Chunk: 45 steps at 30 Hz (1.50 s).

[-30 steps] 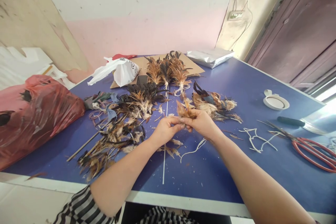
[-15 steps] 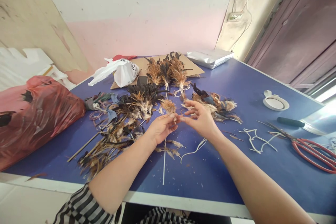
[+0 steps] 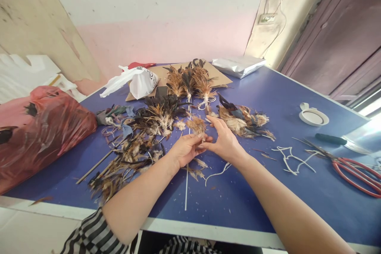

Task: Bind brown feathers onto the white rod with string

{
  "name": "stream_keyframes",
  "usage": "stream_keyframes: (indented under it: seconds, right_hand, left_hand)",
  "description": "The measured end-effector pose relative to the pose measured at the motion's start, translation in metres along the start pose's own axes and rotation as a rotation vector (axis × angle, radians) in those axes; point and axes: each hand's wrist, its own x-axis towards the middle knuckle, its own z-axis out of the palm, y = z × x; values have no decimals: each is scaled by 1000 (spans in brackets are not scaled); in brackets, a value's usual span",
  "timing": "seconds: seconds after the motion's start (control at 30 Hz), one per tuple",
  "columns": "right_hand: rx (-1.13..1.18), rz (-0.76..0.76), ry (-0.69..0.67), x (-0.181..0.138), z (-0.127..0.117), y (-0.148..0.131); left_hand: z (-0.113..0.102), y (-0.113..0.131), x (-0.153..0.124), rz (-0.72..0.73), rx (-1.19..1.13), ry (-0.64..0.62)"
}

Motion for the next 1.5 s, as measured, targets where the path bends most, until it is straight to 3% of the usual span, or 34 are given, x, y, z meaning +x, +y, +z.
stream_keyframes:
  seconds: [0.27,0.4,0.5,0.77,0.93,1.1,1.33,1.5]
  right_hand:
    - [141,79,-16,1,-1,4]
    - [286,209,-14,7,-8,13]
    - [245,309,-27,9,-10,25]
    - [102,188,-53,6,-2,31]
    - [86,193,-68,5,0,30]
    - [125,185,-132,5,2,15]
    - [52,92,-332,29,-3,-20]
    - [-87,51,-363,66,25,-24]
  left_hand:
    - [-3,2,3,52,56,-5]
    - [-13,26,4,340,55,158]
    - [-23,41,7,489,44,255]
    - [-46,64,10,557,-109,424]
    - [-69,90,-9,682,-179,511]
    - [-88,96,-28,758,-192,570]
    - [-85,89,-30,775,-158,536]
    - [-79,85,-30,764,-127,505]
